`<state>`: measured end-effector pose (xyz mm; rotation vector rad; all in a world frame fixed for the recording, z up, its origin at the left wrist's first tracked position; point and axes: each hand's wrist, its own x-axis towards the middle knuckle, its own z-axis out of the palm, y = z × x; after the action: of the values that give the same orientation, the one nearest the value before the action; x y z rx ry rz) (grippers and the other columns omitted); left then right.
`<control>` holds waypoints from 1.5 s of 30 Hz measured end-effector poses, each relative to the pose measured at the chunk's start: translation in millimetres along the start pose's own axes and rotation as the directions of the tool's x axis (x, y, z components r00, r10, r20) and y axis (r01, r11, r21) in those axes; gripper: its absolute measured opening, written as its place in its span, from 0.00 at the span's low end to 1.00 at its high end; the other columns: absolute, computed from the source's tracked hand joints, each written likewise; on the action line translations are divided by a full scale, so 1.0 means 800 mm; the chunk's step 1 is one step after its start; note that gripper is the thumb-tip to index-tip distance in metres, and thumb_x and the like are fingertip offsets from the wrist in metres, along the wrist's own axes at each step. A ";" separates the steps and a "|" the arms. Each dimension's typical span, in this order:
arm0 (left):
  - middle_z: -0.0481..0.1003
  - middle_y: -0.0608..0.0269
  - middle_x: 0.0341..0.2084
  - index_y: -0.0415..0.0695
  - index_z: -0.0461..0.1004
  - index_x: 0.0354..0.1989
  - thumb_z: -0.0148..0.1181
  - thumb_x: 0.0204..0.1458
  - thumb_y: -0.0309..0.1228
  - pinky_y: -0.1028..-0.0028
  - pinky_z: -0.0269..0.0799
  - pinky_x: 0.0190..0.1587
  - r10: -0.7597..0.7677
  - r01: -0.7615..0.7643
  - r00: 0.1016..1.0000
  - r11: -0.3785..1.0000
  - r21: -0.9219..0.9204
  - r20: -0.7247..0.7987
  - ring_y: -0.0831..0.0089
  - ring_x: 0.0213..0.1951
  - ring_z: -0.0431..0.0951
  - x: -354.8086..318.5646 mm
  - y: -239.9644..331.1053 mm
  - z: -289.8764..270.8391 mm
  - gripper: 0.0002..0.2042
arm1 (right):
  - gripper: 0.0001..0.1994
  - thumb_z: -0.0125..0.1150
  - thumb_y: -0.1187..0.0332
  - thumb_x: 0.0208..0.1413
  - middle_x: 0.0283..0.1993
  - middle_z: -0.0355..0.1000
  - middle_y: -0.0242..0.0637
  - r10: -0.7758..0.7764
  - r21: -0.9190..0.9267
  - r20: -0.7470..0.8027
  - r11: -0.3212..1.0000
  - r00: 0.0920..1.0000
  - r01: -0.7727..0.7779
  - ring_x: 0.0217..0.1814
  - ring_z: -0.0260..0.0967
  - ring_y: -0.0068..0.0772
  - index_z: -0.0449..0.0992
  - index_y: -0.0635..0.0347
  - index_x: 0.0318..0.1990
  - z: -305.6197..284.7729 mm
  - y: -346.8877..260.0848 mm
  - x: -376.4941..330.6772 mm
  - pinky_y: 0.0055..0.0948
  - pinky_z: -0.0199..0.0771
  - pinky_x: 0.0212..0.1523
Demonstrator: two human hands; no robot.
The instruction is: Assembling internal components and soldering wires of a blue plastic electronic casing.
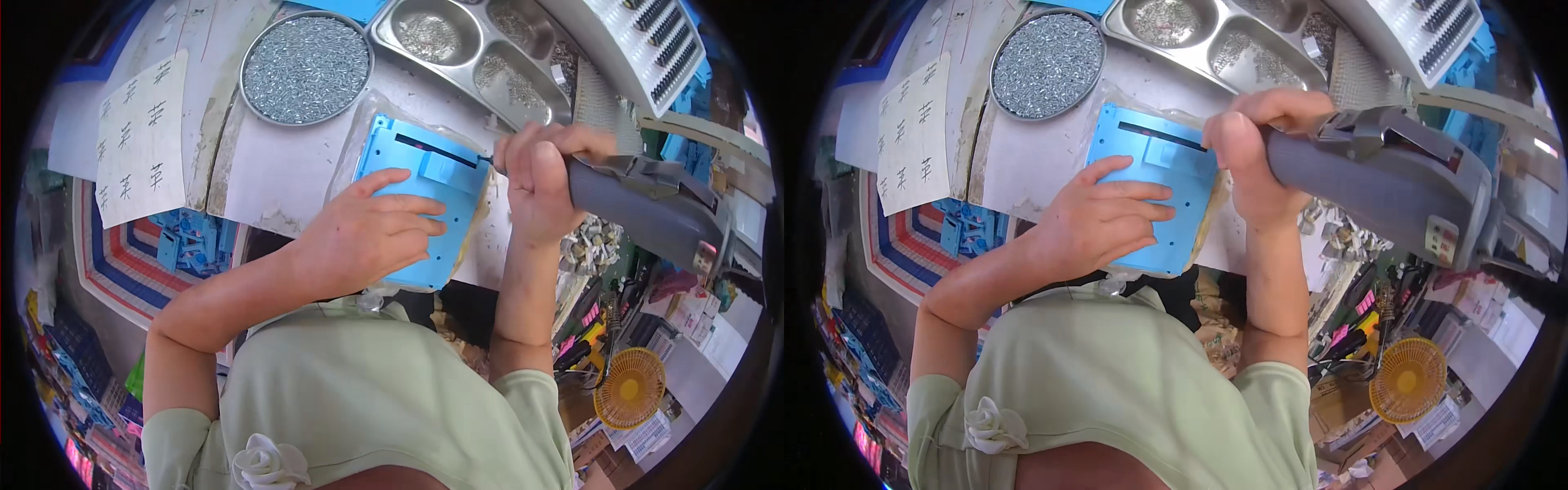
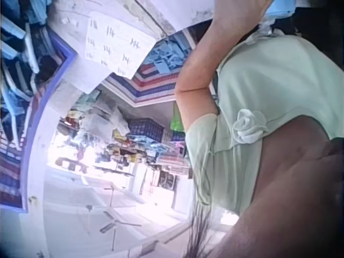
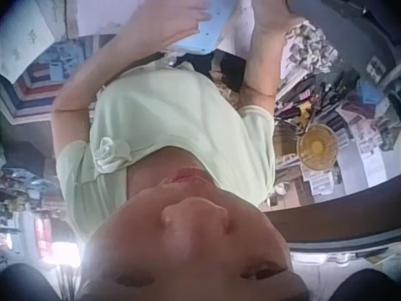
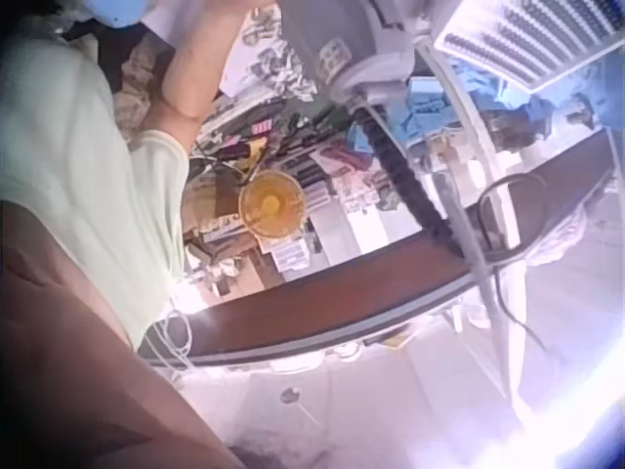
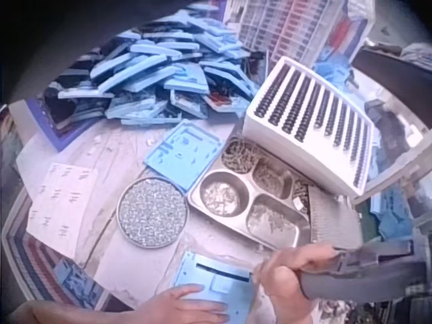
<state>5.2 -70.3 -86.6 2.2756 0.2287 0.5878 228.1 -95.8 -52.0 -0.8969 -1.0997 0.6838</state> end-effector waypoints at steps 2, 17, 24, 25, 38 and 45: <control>0.81 0.71 0.47 0.49 0.76 0.32 0.70 0.49 0.29 0.53 0.60 0.67 -0.017 0.017 1.000 1.000 -0.013 -0.001 0.71 0.58 0.77 0.000 0.003 0.000 0.07 | 0.11 0.60 0.75 0.61 0.22 0.60 0.32 0.040 -0.094 0.053 0.995 0.998 -0.035 0.21 0.57 0.26 0.63 0.56 0.44 -0.001 0.008 -0.001 0.33 0.67 0.25; 0.83 0.67 0.41 0.47 0.79 0.36 0.72 0.48 0.27 0.55 0.66 0.63 -0.074 0.092 0.965 0.994 0.060 -0.251 0.67 0.50 0.82 -0.031 -0.007 -0.015 0.08 | 0.16 0.70 0.71 0.59 0.24 0.68 0.34 0.151 0.224 0.165 0.957 0.975 -0.186 0.25 0.67 0.30 0.69 0.58 0.48 0.045 -0.065 -0.062 0.36 0.76 0.32; 0.83 0.67 0.40 0.46 0.79 0.37 0.71 0.49 0.27 0.54 0.65 0.63 -0.042 0.067 0.962 0.994 0.084 -0.270 0.68 0.51 0.82 -0.035 -0.009 -0.010 0.08 | 0.15 0.69 0.72 0.59 0.26 0.69 0.36 0.137 0.248 0.184 0.952 0.973 -0.181 0.27 0.67 0.29 0.68 0.59 0.48 0.051 -0.052 -0.067 0.37 0.76 0.33; 0.83 0.67 0.40 0.46 0.79 0.37 0.72 0.49 0.27 0.54 0.65 0.63 -0.042 0.066 0.960 0.995 0.079 -0.278 0.68 0.51 0.82 -0.035 -0.009 -0.009 0.08 | 0.15 0.69 0.72 0.59 0.27 0.69 0.36 0.150 0.230 0.191 0.954 0.970 -0.192 0.27 0.67 0.29 0.68 0.59 0.48 0.052 -0.053 -0.066 0.37 0.76 0.33; 0.84 0.68 0.40 0.48 0.79 0.34 0.72 0.49 0.29 0.51 0.59 0.65 -0.048 0.068 0.960 0.995 0.066 -0.275 0.70 0.50 0.83 -0.039 -0.015 -0.009 0.07 | 0.17 0.70 0.67 0.60 0.21 0.66 0.31 0.129 0.181 0.208 0.969 0.970 -0.168 0.23 0.65 0.30 0.66 0.54 0.50 0.064 -0.057 -0.064 0.34 0.74 0.27; 0.84 0.67 0.36 0.47 0.78 0.38 0.74 0.47 0.29 0.47 0.58 0.67 -0.028 0.009 0.924 0.999 -0.050 -0.382 0.68 0.45 0.85 -0.031 -0.004 -0.007 0.11 | 0.18 0.69 0.61 0.61 0.19 0.66 0.31 0.076 0.352 0.254 0.921 0.964 -0.166 0.19 0.62 0.28 0.63 0.50 0.47 0.076 -0.075 -0.039 0.31 0.71 0.21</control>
<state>-19.3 -73.2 -94.0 2.0925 0.4215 1.0175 162.5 -134.5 -2.4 -0.5689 -1.0797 1.0851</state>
